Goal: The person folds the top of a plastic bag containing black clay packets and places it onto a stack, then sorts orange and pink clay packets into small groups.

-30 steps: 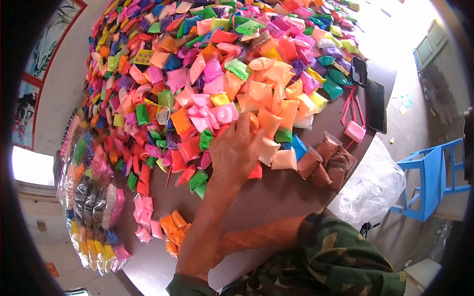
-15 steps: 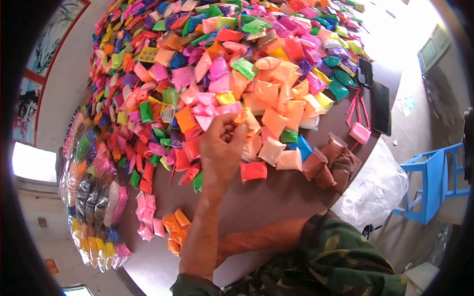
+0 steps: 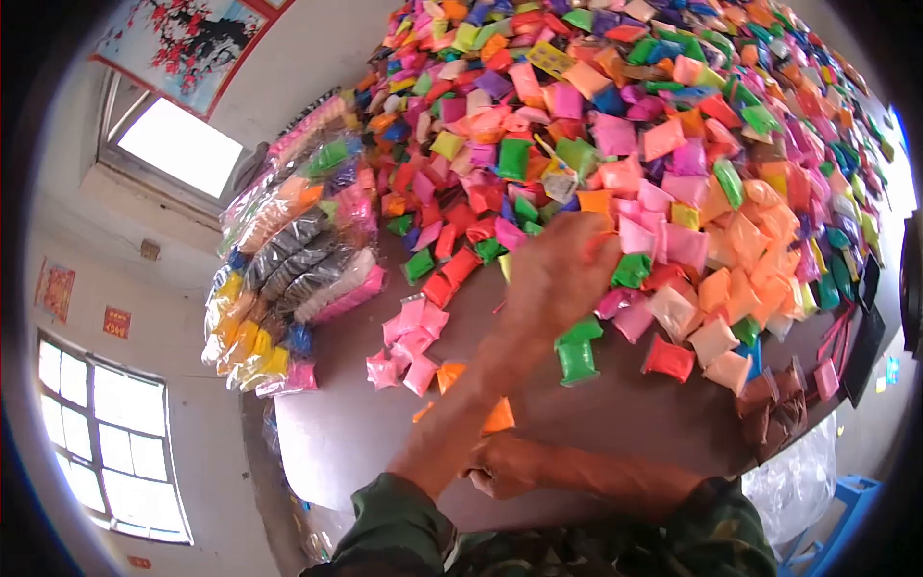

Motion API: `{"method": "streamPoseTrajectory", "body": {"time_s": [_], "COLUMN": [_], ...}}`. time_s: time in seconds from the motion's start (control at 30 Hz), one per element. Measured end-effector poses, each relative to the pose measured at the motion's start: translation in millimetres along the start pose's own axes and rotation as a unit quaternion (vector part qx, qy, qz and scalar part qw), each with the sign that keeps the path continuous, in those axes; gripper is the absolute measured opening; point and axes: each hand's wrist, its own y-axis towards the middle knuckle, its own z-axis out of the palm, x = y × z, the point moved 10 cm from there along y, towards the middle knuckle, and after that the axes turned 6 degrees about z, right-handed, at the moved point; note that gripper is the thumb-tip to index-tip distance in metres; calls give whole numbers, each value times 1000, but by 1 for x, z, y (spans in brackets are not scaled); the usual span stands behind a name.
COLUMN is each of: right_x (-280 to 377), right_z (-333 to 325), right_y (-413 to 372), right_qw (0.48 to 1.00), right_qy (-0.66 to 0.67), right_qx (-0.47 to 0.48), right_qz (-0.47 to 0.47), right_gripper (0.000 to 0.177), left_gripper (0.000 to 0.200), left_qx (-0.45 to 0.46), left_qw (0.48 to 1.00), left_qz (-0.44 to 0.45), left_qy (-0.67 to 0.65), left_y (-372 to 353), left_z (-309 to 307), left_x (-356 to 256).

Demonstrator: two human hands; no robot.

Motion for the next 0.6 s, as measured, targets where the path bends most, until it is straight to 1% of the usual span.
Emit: {"method": "streamPoseTrajectory", "body": {"time_s": [0.03, 0.1, 0.17, 0.27, 0.3, 0.37, 0.47, 0.57, 0.6], "right_x": [3, 8, 11, 11, 7, -2, 6, 6, 7], "right_z": [-5, -12, -15, -14, -9, 1, -10, -10, -11], "right_y": [-2, -5, -6, -6, -5, -4, -4, -5, -5], "right_qw": [1000, 999, 999, 999, 999, 992, 995, 993, 993], "right_qy": [13, 25, 23, 36, 49, 74, 90, 109, 108], "right_qx": [-10, -26, -39, -31, 9, 85, 29, 30, 41], "right_qz": [-4, -13, -23, -22, 3, 57, 27, 27, 34], "right_gripper": [17, 17, 17, 16, 16, 16, 17, 17, 17], "left_gripper": [24, 27, 30, 37, 40, 47, 53, 66, 75], "left_qx": [-13, -31, -33, -62, -73, -93, -136, -81, -77], "left_qw": [999, 990, 977, 950, 947, 940, 948, 950, 948], "left_qz": [-47, -113, -157, -136, -150, -177, -180, -233, -204], "left_qy": [-3, 78, 141, 274, 276, 276, 223, 193, 230], "left_y": [-6, -24, -41, -59, -65, -66, -50, -33, -25], "left_z": [-16, -52, -85, -127, -137, -152, -161, -153, -151], "left_x": [33, 101, 153, 216, 238, 266, 288, 308, 308]}}
